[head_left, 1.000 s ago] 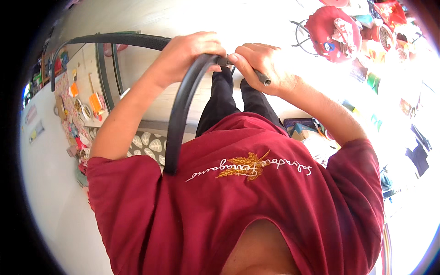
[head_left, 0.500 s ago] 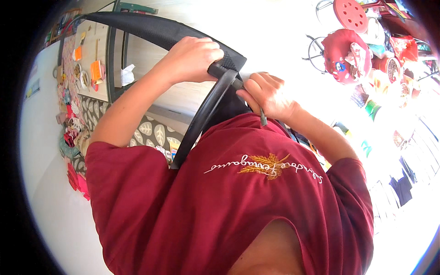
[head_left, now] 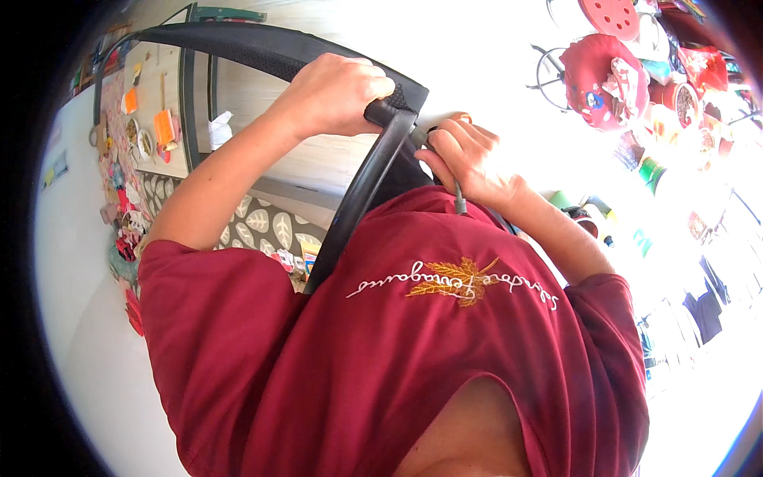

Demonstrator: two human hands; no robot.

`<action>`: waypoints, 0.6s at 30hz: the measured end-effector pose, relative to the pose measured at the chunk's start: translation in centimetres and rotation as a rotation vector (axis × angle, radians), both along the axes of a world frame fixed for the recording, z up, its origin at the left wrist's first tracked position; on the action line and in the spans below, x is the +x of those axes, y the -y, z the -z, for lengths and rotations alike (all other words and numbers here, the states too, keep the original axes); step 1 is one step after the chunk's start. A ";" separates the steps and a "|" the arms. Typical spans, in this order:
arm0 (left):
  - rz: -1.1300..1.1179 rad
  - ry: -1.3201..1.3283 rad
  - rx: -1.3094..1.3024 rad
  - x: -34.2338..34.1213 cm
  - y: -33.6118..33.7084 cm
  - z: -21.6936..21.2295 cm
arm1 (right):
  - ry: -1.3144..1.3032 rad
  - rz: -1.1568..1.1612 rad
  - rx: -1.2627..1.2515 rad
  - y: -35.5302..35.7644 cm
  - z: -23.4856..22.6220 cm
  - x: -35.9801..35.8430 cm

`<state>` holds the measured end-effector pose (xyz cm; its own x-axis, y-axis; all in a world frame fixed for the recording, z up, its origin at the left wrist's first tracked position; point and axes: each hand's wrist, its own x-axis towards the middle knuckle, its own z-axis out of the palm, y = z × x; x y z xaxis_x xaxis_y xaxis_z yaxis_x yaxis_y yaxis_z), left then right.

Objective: The person assembles a mesh chair frame. They use an Allen key to insert and tighten screws into the metal support bars while holding the mesh panel in place.

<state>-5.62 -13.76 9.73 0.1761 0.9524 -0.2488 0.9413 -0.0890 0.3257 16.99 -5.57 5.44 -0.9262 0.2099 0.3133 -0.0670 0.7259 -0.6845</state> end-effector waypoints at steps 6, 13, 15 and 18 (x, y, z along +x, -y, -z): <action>0.012 -0.020 0.002 0.1 -0.9 -0.1 | 0.068 0.089 -0.121 0.0 0.3 0.0; 0.023 0.030 0.041 -0.1 -1.7 0.2 | 0.179 0.154 -0.344 0.2 -0.6 -0.1; 0.029 0.017 -0.007 -0.1 -1.6 0.2 | 0.113 0.086 -0.217 -0.4 -0.3 -0.3; 0.060 0.026 -0.058 0.0 -1.7 -0.1 | 0.062 -0.021 -0.065 -1.8 0.2 -0.8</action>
